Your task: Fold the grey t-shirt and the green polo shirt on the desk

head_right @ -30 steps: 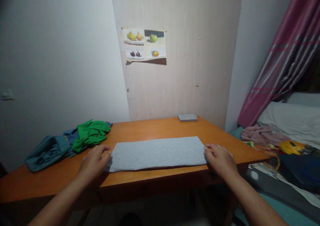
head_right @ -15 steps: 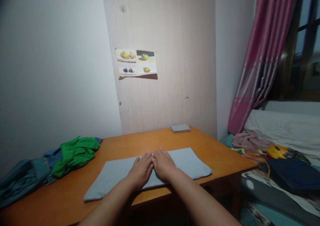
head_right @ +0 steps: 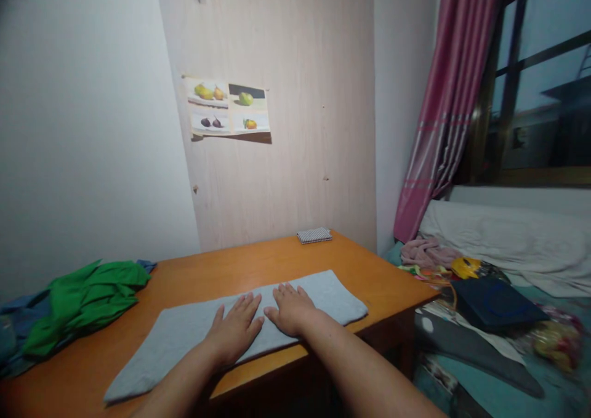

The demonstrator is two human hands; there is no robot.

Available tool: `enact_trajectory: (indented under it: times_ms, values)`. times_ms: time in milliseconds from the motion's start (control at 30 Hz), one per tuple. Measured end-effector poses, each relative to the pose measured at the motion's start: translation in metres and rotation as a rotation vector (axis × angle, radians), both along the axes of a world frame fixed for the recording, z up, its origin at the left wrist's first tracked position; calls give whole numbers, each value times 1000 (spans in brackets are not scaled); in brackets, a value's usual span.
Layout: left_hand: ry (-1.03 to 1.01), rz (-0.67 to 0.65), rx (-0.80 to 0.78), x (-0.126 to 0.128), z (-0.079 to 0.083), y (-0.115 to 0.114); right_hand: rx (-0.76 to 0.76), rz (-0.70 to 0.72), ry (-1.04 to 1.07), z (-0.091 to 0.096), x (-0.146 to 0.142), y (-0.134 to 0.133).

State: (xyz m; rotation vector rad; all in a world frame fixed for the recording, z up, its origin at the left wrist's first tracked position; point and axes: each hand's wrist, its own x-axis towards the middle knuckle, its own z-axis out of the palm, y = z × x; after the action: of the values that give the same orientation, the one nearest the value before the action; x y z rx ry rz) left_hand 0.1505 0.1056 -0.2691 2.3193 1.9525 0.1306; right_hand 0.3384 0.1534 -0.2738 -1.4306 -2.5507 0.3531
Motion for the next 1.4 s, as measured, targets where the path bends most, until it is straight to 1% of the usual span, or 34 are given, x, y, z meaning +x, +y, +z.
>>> enact_trajectory:
  times_ms: [167, 333, 500, 600, 667, 733, 800, 867, 1000, 1133, 1267, 1400]
  values:
    - [29, 11, -5, 0, 0, 1, -9, -99, -15, 2, 34, 4]
    - [53, 19, -11, 0, 0, 1, 7, -161, -60, 1, 59, 10]
    - [64, 26, -17, 0, 1, 1, 22, -248, -81, 6, 73, 16]
    - [66, 31, -20, 0, 2, 0, 75, -345, -51, 10, 76, 21]
    - [67, 31, -25, 0, 2, -1, 97, -400, -21, 10, 79, 24]
    - [68, 29, -29, 0, 2, -1, 68, -396, -25, 6, 83, 27]
    - [65, 27, -27, 0, 2, -1, 16, -360, -56, -1, 87, 28]
    - [56, 27, -23, 0, 3, -1, -4, -338, -82, -8, 90, 29]
    - [29, 27, -22, 1, 4, -3, 20, -356, -109, -16, 92, 30]
    - [-11, -7, 5, -2, 6, -10, 47, -365, -134, -22, 94, 33]
    - [-12, -10, 64, -19, 8, -18, 91, -365, -140, -31, 97, 38]
    - [45, 49, 118, -49, 7, -24, 113, -364, -128, -36, 98, 41]
